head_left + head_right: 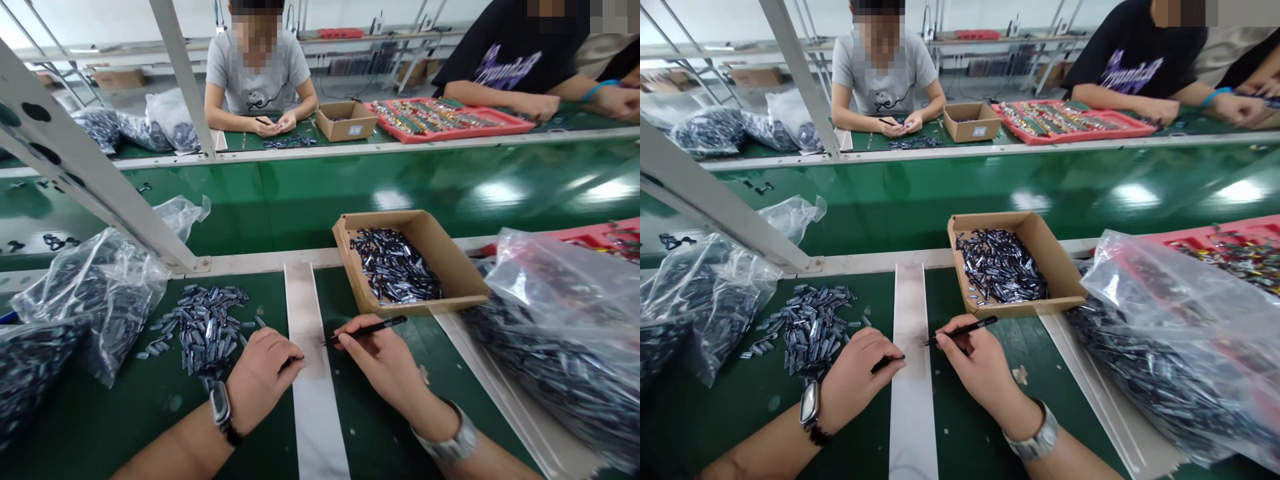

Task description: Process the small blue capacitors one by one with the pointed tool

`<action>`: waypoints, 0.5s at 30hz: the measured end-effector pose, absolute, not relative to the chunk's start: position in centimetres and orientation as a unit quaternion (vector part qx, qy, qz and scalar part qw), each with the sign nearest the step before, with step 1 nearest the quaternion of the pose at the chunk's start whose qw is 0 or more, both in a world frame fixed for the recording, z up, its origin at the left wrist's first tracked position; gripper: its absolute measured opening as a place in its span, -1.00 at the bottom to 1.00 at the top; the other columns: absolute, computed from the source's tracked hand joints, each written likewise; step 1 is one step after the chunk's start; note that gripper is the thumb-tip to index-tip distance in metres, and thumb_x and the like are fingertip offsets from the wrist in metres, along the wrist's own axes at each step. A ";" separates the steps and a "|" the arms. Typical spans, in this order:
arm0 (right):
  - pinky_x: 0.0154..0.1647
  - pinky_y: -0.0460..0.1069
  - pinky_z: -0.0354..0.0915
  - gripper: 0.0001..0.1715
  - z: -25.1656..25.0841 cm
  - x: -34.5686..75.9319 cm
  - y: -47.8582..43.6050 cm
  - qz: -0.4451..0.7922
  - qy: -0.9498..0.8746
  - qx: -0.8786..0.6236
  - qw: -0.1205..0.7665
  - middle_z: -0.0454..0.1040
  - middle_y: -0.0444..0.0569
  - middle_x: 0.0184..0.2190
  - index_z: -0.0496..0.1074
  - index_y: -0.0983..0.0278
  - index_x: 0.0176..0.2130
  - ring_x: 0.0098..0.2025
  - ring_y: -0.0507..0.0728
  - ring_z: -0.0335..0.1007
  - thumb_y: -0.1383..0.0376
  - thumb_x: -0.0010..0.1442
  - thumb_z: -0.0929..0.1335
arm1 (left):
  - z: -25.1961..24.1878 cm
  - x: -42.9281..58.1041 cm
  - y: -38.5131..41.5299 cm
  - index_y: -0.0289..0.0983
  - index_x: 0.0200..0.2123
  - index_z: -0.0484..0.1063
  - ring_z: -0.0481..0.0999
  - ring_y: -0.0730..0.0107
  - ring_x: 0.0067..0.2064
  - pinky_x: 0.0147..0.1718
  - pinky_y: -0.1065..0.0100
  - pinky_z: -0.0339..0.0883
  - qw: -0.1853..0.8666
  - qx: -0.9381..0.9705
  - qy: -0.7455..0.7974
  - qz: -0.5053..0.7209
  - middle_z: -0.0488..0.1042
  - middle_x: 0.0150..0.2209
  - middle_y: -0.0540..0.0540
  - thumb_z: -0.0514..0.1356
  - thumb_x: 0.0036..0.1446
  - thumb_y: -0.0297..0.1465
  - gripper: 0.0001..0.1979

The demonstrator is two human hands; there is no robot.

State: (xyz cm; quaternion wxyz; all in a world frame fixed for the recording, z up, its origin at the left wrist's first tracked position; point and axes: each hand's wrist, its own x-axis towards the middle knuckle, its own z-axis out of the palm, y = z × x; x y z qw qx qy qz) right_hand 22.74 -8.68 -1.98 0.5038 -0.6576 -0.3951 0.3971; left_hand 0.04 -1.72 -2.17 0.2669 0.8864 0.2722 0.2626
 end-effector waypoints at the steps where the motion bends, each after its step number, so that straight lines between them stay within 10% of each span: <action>1: -0.29 0.07 0.63 -0.50 -1.9 22.7 -8.7 0.398 -0.389 -0.661 0.503 0.67 0.01 -0.39 0.45 0.17 -0.33 -0.38 0.21 0.69 -0.17 0.08 0.52 | -2.3 0.1 -1.7 -0.22 -0.27 0.48 0.54 0.31 -0.26 -0.13 0.25 0.44 0.260 0.890 0.273 0.256 0.57 -0.33 0.00 0.25 0.35 -0.43 -0.92; 15: -0.31 0.09 0.67 -0.41 -0.8 22.0 -8.2 0.393 -0.360 -0.678 0.506 0.65 -0.05 -0.46 0.49 0.17 -0.32 -0.43 0.22 0.70 -0.24 -0.01 0.54 | -1.7 0.1 -1.7 -0.22 -0.34 0.50 0.47 0.33 -0.27 -0.20 0.29 0.45 0.280 0.877 0.303 0.246 0.47 -0.33 -0.04 0.18 0.22 -0.56 -0.84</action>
